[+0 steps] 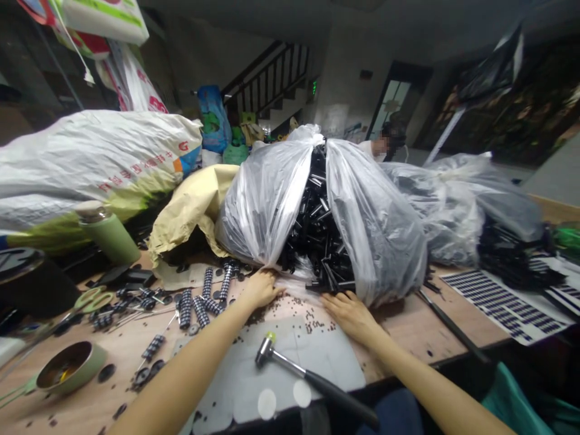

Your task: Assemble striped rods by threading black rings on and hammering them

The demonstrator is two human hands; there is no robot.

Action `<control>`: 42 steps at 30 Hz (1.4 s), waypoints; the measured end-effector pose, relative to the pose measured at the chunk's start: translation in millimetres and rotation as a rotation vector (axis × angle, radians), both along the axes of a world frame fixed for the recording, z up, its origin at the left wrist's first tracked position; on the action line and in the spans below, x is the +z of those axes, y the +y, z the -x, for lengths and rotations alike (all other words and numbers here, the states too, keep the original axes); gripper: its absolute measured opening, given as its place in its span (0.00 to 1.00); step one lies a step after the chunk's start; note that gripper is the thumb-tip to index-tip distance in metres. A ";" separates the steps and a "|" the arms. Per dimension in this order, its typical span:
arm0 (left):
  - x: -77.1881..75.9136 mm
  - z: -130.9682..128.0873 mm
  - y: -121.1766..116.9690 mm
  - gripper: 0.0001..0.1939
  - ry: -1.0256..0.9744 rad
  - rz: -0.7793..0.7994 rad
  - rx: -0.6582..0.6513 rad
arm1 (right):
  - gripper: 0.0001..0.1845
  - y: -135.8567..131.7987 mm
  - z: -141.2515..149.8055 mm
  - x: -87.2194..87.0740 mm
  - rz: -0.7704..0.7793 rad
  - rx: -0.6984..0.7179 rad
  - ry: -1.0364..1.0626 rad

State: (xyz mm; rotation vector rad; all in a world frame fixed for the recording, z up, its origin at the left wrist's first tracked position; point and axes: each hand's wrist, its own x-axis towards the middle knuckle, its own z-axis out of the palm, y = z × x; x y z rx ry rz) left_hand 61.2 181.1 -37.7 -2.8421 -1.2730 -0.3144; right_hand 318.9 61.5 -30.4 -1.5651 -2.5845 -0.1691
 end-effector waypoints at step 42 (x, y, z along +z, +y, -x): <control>20.8 141.8 -63.6 0.18 -0.248 0.020 0.854 | 0.20 69.8 79.1 58.5 -0.237 -0.390 0.056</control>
